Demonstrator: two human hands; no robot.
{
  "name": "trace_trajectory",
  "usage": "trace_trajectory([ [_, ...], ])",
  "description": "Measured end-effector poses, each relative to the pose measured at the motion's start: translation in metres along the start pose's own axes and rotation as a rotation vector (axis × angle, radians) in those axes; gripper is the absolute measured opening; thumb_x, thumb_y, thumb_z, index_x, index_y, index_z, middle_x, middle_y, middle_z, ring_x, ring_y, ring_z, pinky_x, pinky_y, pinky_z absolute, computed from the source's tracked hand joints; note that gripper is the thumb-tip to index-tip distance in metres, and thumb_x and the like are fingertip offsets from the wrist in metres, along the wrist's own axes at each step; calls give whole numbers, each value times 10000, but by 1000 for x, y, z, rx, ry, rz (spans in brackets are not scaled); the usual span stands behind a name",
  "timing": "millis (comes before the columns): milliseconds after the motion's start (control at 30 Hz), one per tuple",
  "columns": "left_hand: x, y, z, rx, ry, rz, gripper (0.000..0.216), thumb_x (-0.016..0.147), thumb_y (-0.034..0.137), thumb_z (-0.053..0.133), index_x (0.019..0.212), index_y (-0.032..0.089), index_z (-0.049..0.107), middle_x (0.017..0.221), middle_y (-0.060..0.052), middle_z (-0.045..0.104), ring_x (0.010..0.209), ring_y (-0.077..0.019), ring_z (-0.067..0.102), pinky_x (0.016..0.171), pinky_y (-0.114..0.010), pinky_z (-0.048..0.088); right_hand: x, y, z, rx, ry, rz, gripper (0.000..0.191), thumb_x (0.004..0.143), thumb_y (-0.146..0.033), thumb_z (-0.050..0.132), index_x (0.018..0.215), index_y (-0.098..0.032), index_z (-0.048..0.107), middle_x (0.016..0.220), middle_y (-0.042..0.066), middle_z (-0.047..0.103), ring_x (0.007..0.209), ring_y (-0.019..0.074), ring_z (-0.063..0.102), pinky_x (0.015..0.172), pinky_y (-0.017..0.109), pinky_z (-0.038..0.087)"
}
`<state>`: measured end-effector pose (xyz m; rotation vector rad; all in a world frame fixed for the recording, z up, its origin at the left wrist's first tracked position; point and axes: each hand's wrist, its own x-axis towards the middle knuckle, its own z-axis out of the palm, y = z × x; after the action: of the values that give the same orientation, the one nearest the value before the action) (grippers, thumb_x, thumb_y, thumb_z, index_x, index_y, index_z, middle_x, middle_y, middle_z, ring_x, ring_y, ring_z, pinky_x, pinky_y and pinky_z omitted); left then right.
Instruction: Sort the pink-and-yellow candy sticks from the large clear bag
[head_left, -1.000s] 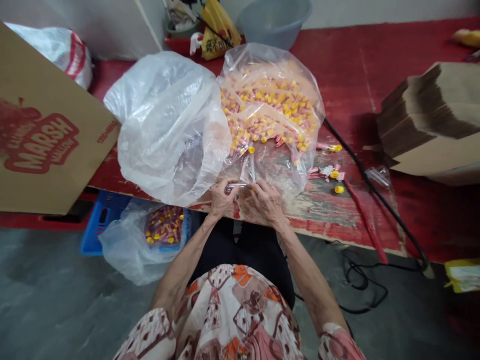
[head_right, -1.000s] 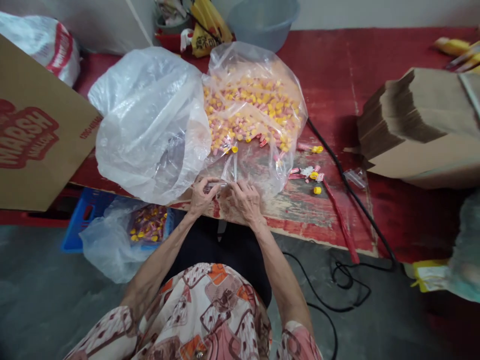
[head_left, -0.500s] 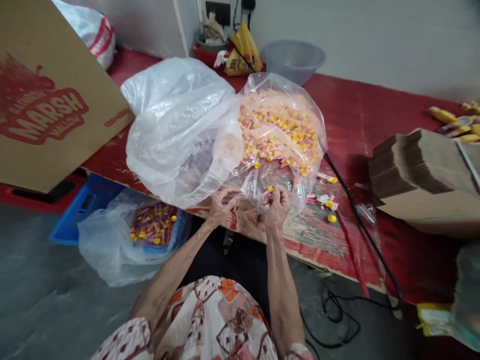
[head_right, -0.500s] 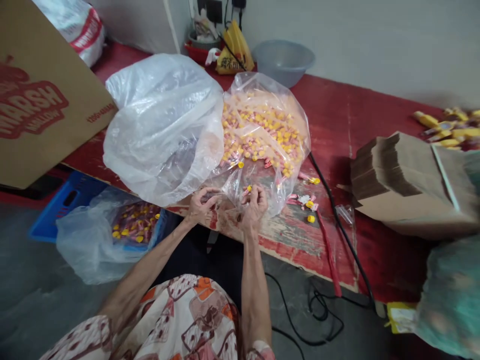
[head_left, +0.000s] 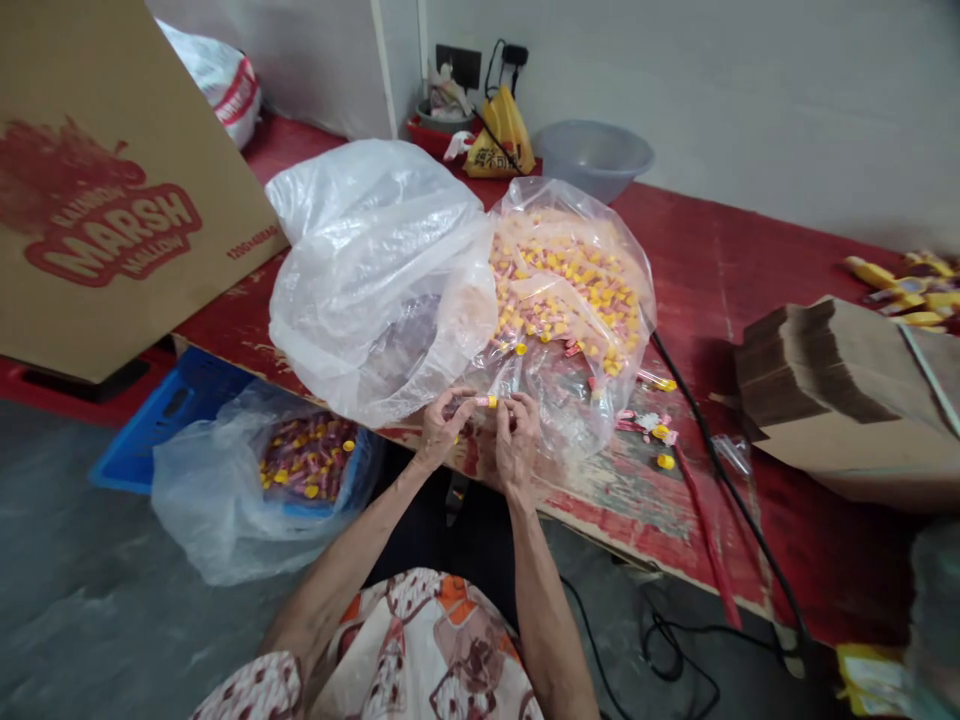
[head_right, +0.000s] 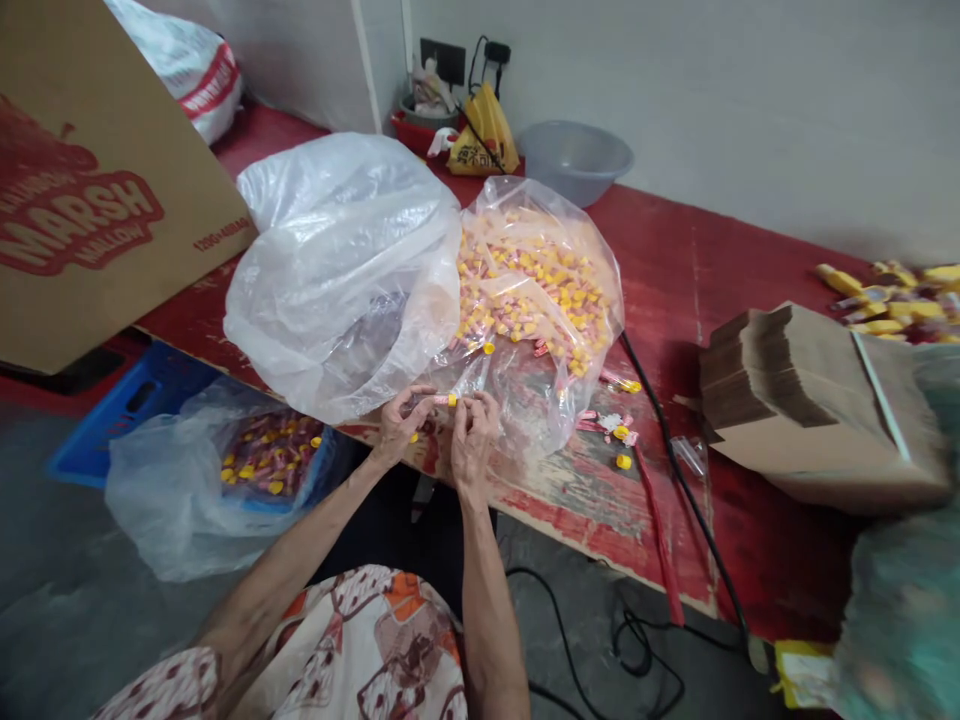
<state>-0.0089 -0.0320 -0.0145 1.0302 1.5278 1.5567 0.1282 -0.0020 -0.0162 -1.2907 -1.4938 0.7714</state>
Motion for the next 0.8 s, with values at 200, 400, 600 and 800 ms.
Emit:
trace_trajectory([
  [200,-5,3,-1,304,-106,199,334,1039,522,691,1106,208,782,1035,-72,844,855,-190,793,790,-301,641,-2,25,-28,-96,174,14,389,1111,-502,471,1082,-224,742,1138,120,751,1071,248,710,1003,410,580],
  [400,-2,25,10,909,-408,477,57,1038,257,688,1026,217,728,983,-93,807,916,-258,789,864,-362,583,-8,34,-31,-48,123,90,466,1146,-552,403,1230,-229,729,960,44,741,875,215,694,854,337,571],
  [600,35,35,35,1021,-619,364,93,998,304,730,983,212,725,845,-71,749,787,-272,736,725,-352,500,-9,32,-32,12,97,97,444,1143,-522,379,1264,-239,700,1104,77,769,983,220,723,895,340,578],
  [800,41,21,7,603,-493,187,186,1021,392,708,949,221,719,832,-1,750,746,-190,699,732,-294,532,-8,31,-27,22,156,84,378,1085,-454,448,1258,-227,697,1071,81,787,1003,235,747,969,387,592],
])
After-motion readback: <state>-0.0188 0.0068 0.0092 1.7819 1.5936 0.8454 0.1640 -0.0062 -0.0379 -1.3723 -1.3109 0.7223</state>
